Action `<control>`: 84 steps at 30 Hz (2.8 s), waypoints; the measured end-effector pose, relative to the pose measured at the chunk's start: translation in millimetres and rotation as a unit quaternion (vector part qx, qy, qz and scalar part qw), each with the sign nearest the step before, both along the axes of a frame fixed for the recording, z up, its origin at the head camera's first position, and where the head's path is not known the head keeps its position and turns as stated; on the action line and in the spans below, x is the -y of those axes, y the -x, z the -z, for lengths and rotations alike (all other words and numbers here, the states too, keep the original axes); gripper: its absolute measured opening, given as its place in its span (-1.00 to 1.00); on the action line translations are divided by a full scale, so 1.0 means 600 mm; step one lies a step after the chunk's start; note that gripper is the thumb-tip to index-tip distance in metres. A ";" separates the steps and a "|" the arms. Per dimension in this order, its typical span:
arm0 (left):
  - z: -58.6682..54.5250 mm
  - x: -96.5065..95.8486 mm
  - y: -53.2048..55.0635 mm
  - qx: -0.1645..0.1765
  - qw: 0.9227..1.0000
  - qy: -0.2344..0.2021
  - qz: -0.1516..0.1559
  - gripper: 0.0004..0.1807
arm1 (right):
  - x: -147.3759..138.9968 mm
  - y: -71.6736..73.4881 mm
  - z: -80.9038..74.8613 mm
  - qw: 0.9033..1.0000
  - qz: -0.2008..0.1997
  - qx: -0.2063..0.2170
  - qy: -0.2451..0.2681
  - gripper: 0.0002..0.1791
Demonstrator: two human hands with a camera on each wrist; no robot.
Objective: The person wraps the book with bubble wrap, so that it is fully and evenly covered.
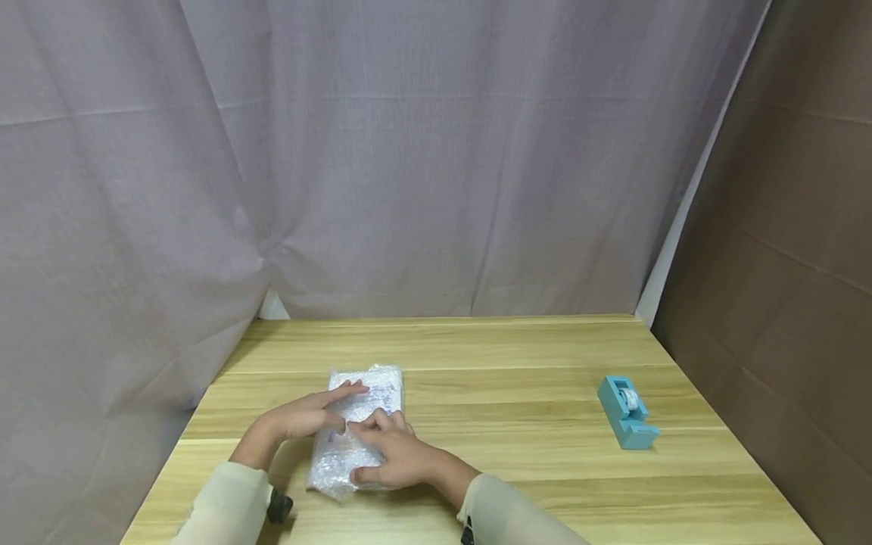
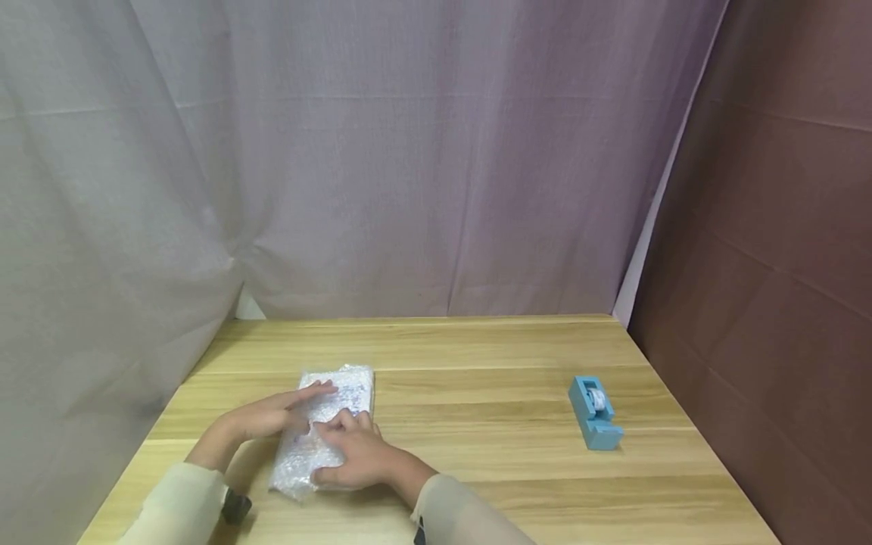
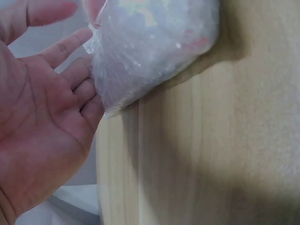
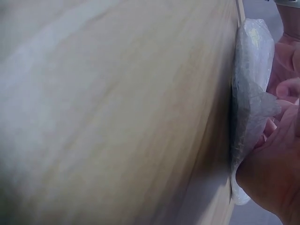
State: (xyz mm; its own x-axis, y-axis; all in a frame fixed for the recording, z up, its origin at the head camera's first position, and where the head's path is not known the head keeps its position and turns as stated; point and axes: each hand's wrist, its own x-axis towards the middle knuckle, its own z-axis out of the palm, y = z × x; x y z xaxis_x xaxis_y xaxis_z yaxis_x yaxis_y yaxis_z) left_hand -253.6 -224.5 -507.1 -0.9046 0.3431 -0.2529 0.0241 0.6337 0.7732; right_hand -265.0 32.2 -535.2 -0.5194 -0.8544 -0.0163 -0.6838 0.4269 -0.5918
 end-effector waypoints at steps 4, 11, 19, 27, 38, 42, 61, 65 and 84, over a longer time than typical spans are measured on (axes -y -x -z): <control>0.001 0.001 0.001 -0.007 1.000 -0.006 0.023 0.03 | 0.000 -0.001 -0.002 1.000 0.004 -0.004 -0.002 -0.06; 0.002 0.002 -0.001 -0.035 0.998 0.000 0.047 0.00 | 0.000 0.000 -0.003 1.000 -0.001 -0.009 0.000 -0.07; 0.002 -0.007 -0.003 -0.052 0.998 0.022 0.040 -0.03 | 0.000 -0.001 0.002 0.999 -0.006 -0.034 -0.010 -0.06; -0.004 -0.016 -0.001 -0.054 0.997 0.045 0.030 -0.01 | 0.000 -0.007 0.005 0.996 -0.017 -0.081 -0.020 -0.03; -0.011 -0.025 -0.004 -0.044 0.997 0.065 0.020 0.05 | -0.002 -0.008 0.007 0.995 -0.016 -0.095 -0.033 0.04; -0.012 -0.025 -0.004 -0.045 0.997 0.065 0.018 0.07 | -0.002 -0.005 0.007 0.995 -0.015 -0.090 -0.031 0.06; -0.011 -0.024 -0.005 -0.036 0.996 0.076 -0.001 0.13 | -0.004 0.001 0.013 0.998 -0.012 -0.063 -0.022 0.05; -0.009 -0.024 -0.006 -0.035 0.996 0.076 -0.001 0.13 | -0.003 0.002 0.015 0.998 -0.009 -0.065 -0.022 0.12; -0.020 -0.020 0.001 -0.035 0.996 0.078 0.012 0.07 | 0.000 0.000 -0.001 0.997 -0.007 -0.066 -0.045 0.00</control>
State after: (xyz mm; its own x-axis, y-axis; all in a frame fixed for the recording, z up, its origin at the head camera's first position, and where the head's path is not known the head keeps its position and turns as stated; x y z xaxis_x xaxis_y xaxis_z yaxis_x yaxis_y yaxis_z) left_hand -254.4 -212.6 -495.0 -0.9136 0.3269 -0.2417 0.0912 0.7441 0.6618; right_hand -264.7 32.3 -534.4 -0.5098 -0.8599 -0.0262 -0.7594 0.4641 -0.4560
